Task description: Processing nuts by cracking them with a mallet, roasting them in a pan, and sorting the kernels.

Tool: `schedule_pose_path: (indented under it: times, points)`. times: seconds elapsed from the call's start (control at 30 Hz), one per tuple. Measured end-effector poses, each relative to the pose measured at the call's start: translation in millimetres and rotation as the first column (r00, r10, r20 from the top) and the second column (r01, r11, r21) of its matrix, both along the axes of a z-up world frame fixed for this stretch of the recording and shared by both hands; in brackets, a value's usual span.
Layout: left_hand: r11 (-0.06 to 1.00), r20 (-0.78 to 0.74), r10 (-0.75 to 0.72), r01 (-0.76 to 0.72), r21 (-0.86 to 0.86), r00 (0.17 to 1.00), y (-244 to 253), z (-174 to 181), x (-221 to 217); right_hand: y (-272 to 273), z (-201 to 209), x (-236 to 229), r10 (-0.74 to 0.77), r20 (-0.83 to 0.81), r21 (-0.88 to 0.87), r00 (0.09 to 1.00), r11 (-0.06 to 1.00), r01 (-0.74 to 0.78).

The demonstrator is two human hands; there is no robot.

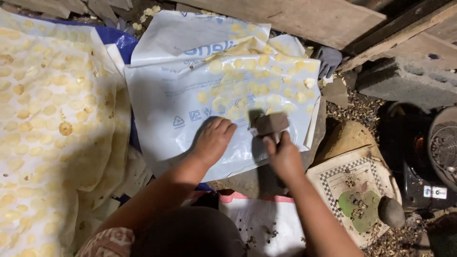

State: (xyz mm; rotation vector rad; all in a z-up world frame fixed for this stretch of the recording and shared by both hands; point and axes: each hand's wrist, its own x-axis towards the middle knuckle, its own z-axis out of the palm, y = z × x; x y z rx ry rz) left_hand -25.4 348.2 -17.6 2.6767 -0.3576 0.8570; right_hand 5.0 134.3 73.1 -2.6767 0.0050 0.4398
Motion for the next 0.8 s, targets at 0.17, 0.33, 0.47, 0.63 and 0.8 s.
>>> schedule_pose_path:
  times: [0.17,0.33,0.47,0.63,0.8]
  points:
    - [0.987,-0.277,-0.089,0.048,-0.154,0.957,-29.2,-20.7,14.0,8.9,85.3,-11.0,-0.043,0.001,-0.013,0.999,0.999,0.043]
    - [0.978,-0.266,-0.071,0.014,-0.208,0.961,-46.3,-77.3,30.9,-12.2,25.8,-36.7,-0.165,0.572,0.435,0.804,0.892,-0.127]
    - [0.984,-0.031,0.172,-0.171,0.053,0.985,2.2,27.9,-9.3,17.0,-22.9,-40.3,0.075,0.270,-0.016,0.960,0.997,-0.073]
    - [0.989,-0.112,0.077,-0.090,-0.121,0.991,40.1,11.8,-24.9,20.1,-17.0,-31.0,0.109,0.023,0.052,0.994,0.993,-0.111]
    - [0.980,-0.111,0.064,-0.083,-0.179,0.992,43.1,10.9,-23.4,24.9,36.7,1.3,0.065,-0.014,0.075,0.998,0.995,-0.064]
